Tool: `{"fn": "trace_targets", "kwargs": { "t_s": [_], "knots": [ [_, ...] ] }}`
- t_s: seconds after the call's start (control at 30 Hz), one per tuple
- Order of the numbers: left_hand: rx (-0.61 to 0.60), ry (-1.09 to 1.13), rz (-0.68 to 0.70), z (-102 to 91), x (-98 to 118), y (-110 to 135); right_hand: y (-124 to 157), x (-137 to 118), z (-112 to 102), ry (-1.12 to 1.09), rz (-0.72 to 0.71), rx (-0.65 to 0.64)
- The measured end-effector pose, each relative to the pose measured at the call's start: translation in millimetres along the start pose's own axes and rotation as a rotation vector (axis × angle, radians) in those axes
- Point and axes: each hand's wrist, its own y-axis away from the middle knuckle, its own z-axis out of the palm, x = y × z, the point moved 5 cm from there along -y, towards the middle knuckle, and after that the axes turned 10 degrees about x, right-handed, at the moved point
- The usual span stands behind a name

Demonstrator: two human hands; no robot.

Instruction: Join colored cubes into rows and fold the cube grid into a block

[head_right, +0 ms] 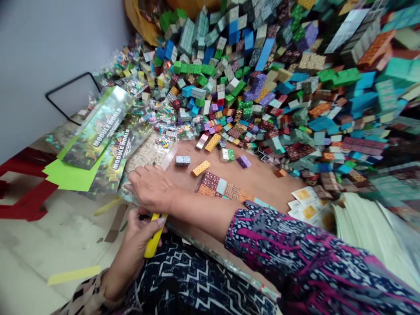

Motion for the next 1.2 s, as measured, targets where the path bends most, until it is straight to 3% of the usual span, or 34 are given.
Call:
{"fn": "trace_targets", "kwargs": {
  "t_s": [0.27,0.63,0.83,0.93,1.03,1.13,1.2],
  "knots": [
    [0.014,0.013,0.067,0.1,8,9,-2,-9,-10,0.028,-0.069,-0.090],
    [0.066,-0.048,0.055,0.8,6,8,2,-3,-5,0.010,-0.054,0.032],
    [0.029,-0.144,0.066,-0.7,10,9,-3,-6,-6,-0.006,-0.078,0.069],
    [-0.064,-0.107,0.064,-4.9,11,10,-4,-8,-30,-0.086,-0.084,0.074],
    [-0.246,-0.010,0.030,-10.7,9,12,10,-1,-74,-0.288,0.043,0.223],
    [-0.402,0.058,0.015,-16.1,8,14,48,9,-109,-0.570,0.224,0.403],
    [-0.469,0.068,0.006,-17.0,10,16,82,13,-115,-0.693,0.326,0.422]
  ]
}}
